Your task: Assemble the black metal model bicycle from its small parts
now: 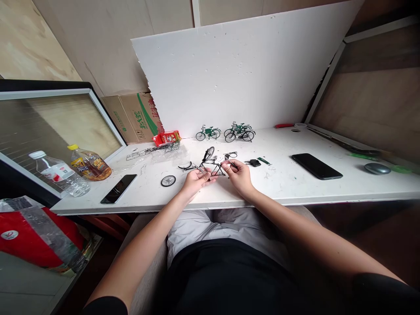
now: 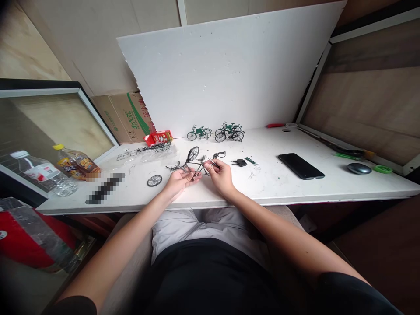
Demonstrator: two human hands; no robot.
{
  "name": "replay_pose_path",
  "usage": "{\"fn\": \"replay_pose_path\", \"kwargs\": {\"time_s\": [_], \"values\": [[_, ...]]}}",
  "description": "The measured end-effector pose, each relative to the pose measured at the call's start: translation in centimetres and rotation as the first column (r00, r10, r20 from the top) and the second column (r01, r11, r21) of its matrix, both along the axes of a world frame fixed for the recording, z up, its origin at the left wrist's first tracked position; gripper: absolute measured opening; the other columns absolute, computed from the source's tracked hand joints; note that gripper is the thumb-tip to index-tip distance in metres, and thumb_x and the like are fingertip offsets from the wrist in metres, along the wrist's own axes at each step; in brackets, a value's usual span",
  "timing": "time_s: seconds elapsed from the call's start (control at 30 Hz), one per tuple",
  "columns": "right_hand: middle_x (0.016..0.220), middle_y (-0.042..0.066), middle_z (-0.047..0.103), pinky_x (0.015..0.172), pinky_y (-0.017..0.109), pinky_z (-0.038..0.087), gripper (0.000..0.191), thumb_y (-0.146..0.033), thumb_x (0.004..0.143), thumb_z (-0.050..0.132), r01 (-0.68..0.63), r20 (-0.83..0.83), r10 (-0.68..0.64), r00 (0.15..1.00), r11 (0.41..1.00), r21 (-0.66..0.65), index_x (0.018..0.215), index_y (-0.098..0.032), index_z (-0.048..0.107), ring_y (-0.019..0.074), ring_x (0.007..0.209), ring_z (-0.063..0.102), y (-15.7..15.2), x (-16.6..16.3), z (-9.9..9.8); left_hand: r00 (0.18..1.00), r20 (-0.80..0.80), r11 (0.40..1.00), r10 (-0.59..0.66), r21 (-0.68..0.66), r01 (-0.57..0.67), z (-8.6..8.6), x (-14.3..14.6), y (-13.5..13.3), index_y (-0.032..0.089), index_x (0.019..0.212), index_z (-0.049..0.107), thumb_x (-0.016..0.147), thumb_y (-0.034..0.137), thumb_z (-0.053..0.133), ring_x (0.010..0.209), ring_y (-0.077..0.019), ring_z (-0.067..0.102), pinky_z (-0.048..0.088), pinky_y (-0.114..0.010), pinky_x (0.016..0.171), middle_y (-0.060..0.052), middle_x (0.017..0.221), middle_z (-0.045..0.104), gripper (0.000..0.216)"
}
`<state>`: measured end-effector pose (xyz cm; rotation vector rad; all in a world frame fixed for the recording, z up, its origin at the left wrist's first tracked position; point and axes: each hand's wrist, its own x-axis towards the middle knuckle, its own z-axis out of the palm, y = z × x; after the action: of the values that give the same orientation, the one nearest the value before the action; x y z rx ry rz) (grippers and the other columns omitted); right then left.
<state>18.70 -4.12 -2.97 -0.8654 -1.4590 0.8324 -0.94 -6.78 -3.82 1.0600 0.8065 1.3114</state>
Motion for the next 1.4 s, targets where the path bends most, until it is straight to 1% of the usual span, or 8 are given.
{"fn": "replay_pose_path", "kwargs": {"time_s": [0.1, 0.23, 0.4, 0.67, 0.8, 1.0, 1.2, 1.4], "values": [[0.083, 0.007, 0.071, 0.065, 0.032, 0.044, 0.042, -0.059, 0.088, 0.073, -0.009, -0.034, 0.009, 0.999, 1.000, -0.008, 0.094, -0.017, 0.075, 0.0209, 0.074, 0.060, 0.1, 0.0, -0.1, 0.999, 0.020, 0.999, -0.031, -0.019, 0.031, 0.2, -0.1, -0.1, 0.014, 0.102, 0.069, 0.072, 0.043, 0.097, 0.106, -0.0294, 0.079, 0.055, -0.060, 0.114, -0.012, 0.106, 0.080, 0.050], [0.093, 0.010, 0.076, 0.072, 0.034, 0.049, 0.039, -0.055, 0.088, 0.075, -0.007, -0.044, 0.008, 0.999, 1.000, 0.013, 0.093, -0.017, 0.077, 0.0224, 0.079, 0.065, 0.2, -0.1, -0.3, 0.997, 0.034, 0.996, -0.076, -0.048, 0.077, 0.7, -0.3, -0.4, 0.014, 0.107, 0.068, 0.073, 0.042, 0.097, 0.106, -0.0308, 0.079, 0.054, -0.060, 0.114, -0.014, 0.106, 0.080, 0.052], [0.090, 0.009, 0.077, 0.070, 0.034, 0.050, 0.039, -0.055, 0.088, 0.076, -0.013, -0.013, 0.013, 1.000, 1.000, -0.018, 0.095, -0.016, 0.078, 0.0232, 0.078, 0.065, 0.1, 0.0, -0.3, 0.994, 0.085, 0.998, -0.063, -0.026, 0.066, 0.9, -0.4, -0.5, 0.015, 0.106, 0.065, 0.076, 0.032, 0.096, 0.112, -0.0315, 0.078, 0.052, -0.059, 0.117, -0.015, 0.111, 0.081, 0.047], [0.096, 0.011, 0.078, 0.075, 0.034, 0.052, 0.042, -0.057, 0.089, 0.075, -0.006, -0.012, 0.006, 1.000, 1.000, 0.029, 0.095, -0.016, 0.078, 0.0237, 0.083, 0.068, -0.1, 0.0, -0.1, 0.994, 0.099, 0.998, -0.050, -0.018, 0.052, 1.2, -0.1, -0.8, 0.016, 0.108, 0.062, 0.070, 0.013, 0.097, 0.115, -0.0300, 0.077, 0.049, -0.056, 0.119, -0.015, 0.116, 0.081, 0.051], [0.086, 0.009, 0.074, 0.070, 0.031, 0.049, 0.043, -0.057, 0.088, 0.076, 0.015, -0.012, -0.015, 1.000, 1.000, 0.021, 0.093, -0.014, 0.076, 0.0216, 0.078, 0.065, -0.2, 0.0, 0.1, 0.995, 0.098, 1.000, -0.026, -0.014, 0.028, 1.4, -0.1, -0.9, 0.015, 0.108, 0.063, 0.069, 0.010, 0.096, 0.115, -0.0304, 0.077, 0.048, -0.055, 0.120, -0.016, 0.117, 0.080, 0.052], [0.073, 0.005, 0.067, 0.063, 0.030, 0.044, 0.045, -0.058, 0.088, 0.076, 0.032, -0.005, -0.032, 0.999, 0.999, 0.018, 0.094, -0.014, 0.077, 0.0187, 0.069, 0.059, -0.5, -0.1, 0.2, 0.989, 0.146, 1.000, 0.000, 0.002, 0.000, 1.2, -0.2, -0.7, 0.014, 0.106, 0.064, 0.070, 0.010, 0.096, 0.114, -0.0319, 0.078, 0.046, -0.057, 0.121, -0.015, 0.113, 0.081, 0.048], [0.078, 0.007, 0.070, 0.063, 0.031, 0.045, 0.045, -0.058, 0.086, 0.078, 0.020, -0.008, -0.020, 1.000, 1.000, 0.022, 0.093, -0.014, 0.078, 0.0183, 0.068, 0.058, -0.7, -0.1, 0.5, 0.982, 0.188, 1.000, 0.023, 0.002, -0.024, 1.2, -0.2, -0.7, 0.013, 0.105, 0.065, 0.078, 0.018, 0.093, 0.113, -0.0308, 0.078, 0.046, -0.056, 0.120, -0.017, 0.114, 0.081, 0.039], [0.080, 0.008, 0.072, 0.065, 0.032, 0.047, 0.041, -0.055, 0.086, 0.079, -0.008, 0.004, 0.008, 1.000, 0.999, 0.035, 0.094, -0.015, 0.079, 0.0191, 0.069, 0.060, -0.8, -0.1, 0.2, 0.980, 0.187, 0.998, 0.065, -0.001, -0.066, 1.2, -0.1, -0.6, 0.013, 0.103, 0.065, 0.077, 0.016, 0.093, 0.115, -0.0294, 0.077, 0.047, -0.055, 0.120, -0.015, 0.108, 0.082, 0.039]]}}
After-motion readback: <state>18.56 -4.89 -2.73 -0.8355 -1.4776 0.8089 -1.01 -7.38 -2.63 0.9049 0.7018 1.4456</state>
